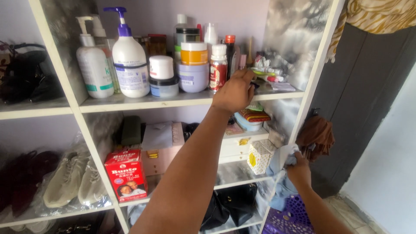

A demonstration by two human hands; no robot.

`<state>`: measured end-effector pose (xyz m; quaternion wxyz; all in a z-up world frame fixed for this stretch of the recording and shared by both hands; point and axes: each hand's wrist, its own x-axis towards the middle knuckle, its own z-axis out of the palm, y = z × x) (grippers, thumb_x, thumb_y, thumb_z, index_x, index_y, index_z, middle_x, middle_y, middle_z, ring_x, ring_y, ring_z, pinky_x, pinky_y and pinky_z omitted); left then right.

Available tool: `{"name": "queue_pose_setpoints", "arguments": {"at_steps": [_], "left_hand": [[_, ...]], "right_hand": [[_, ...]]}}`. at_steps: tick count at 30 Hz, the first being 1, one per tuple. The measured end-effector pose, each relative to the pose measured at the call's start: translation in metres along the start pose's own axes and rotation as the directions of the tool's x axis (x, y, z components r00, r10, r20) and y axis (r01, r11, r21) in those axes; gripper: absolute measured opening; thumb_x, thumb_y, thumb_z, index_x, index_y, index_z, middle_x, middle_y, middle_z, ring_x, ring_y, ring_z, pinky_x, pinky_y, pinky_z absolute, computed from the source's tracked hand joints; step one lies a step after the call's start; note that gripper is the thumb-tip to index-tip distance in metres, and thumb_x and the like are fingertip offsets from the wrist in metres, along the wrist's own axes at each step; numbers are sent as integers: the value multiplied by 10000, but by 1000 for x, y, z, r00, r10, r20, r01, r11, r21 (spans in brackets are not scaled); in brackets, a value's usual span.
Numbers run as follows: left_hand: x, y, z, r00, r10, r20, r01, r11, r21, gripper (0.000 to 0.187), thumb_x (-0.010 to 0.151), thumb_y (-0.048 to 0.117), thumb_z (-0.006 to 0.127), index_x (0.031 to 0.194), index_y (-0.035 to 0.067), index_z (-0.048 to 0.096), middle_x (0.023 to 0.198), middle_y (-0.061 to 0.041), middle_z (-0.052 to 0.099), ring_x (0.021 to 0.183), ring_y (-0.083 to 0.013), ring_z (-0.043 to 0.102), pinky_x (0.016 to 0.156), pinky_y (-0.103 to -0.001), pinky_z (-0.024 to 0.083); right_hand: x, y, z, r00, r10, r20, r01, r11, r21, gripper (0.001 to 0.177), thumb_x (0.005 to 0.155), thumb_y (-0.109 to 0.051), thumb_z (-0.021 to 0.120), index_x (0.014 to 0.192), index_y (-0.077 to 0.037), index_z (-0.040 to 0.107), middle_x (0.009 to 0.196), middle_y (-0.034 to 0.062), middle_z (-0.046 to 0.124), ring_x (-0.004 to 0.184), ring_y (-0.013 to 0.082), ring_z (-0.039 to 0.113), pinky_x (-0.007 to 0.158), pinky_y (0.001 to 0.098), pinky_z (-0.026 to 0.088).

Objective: Cleaning shoes, organizing a shelf, and sweeping the floor in a bedroom.

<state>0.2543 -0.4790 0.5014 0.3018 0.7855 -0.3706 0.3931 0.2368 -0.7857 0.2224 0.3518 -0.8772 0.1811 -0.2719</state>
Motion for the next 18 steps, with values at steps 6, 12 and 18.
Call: {"name": "queue_pose_setpoints", "arguments": {"at_steps": [6, 12, 18], "left_hand": [[-2, -15, 0, 979, 202, -30, -204, 976, -78, 363, 886, 96, 642, 1234, 39, 558, 1247, -220, 602, 1233, -413, 568, 1062, -468, 498], [-101, -25, 13, 944, 316, -92, -317, 948, 2, 425, 887, 50, 663, 1288, -8, 536, 1291, -253, 566, 1221, -438, 559, 1075, -486, 482], [-315, -48, 17, 960, 14, 279, -66, 982, 179, 407, 930, 85, 600, 1331, 25, 572, 1377, -204, 578, 1312, -373, 538, 1118, -443, 432]], "right_hand": [[-35, -26, -1, 964, -264, 8, 264, 962, -64, 540, 800, -45, 687, 1326, -155, 627, 1272, 162, 627, 1153, 417, 619, 961, 502, 528], [-62, -43, 45, 869, -487, 86, 487, 873, 24, 590, 680, -44, 764, 1236, -176, 620, 1294, 237, 569, 1129, 436, 629, 924, 448, 552], [-96, -32, 136, 754, -609, 248, 637, 770, -44, 646, 644, -75, 838, 1245, -199, 639, 1219, 206, 606, 1147, 453, 597, 984, 488, 507]]}}
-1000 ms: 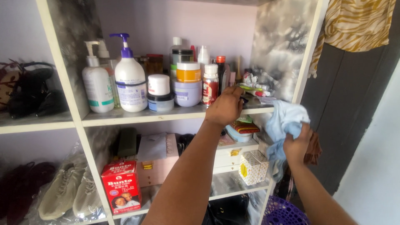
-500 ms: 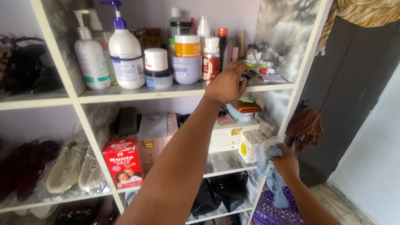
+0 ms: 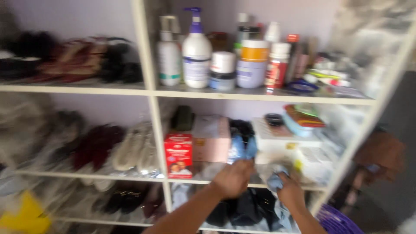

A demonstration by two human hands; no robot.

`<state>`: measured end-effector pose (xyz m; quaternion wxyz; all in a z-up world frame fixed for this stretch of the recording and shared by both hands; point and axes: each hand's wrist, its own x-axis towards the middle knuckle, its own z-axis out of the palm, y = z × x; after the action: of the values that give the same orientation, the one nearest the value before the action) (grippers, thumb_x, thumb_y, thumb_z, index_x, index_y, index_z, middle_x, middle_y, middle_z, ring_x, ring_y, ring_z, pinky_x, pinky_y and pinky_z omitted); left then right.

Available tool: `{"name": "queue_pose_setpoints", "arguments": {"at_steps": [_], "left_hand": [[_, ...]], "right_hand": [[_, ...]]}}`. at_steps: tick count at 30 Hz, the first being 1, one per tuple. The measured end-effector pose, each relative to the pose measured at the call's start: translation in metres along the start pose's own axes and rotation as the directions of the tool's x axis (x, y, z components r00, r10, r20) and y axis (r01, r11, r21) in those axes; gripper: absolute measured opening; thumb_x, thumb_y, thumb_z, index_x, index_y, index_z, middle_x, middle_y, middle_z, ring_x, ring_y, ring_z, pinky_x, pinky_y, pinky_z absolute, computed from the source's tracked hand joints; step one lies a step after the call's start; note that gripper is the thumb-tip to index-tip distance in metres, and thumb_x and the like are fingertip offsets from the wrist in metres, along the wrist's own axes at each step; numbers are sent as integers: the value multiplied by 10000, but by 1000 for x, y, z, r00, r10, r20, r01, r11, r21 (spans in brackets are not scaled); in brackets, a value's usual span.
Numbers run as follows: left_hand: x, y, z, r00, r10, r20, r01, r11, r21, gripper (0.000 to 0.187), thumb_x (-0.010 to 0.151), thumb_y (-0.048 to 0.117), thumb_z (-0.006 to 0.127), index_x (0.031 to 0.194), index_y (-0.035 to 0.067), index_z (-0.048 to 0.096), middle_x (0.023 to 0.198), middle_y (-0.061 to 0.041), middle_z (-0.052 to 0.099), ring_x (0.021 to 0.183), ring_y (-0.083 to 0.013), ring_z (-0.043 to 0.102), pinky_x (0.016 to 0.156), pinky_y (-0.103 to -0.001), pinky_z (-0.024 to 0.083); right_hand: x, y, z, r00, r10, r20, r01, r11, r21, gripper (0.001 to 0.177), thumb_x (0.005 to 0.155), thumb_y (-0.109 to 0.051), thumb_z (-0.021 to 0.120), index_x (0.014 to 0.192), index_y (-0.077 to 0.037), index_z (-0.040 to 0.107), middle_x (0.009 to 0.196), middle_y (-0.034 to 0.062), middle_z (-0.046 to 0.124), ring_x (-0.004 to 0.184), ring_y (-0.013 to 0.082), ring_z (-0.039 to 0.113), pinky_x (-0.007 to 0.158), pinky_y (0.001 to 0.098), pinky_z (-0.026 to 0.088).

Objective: Cleaning shoes, organizing a shelf, and sweeping the floor in a bedroom.

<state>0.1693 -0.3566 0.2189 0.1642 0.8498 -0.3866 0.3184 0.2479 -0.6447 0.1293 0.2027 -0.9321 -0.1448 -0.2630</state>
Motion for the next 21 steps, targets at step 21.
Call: {"name": "queue_pose_setpoints", "arguments": {"at_steps": [21], "left_hand": [[-105, -1, -130, 908, -364, -206, 342, 930, -133, 387, 846, -42, 555, 1216, 26, 647, 1255, -196, 627, 1159, -401, 610, 999, -463, 512]], "right_hand": [[9, -199, 16, 894, -208, 396, 27, 909, 417, 441, 673, 54, 714, 1091, -80, 751, 1125, 137, 708, 1115, 324, 683, 969, 376, 532]]}}
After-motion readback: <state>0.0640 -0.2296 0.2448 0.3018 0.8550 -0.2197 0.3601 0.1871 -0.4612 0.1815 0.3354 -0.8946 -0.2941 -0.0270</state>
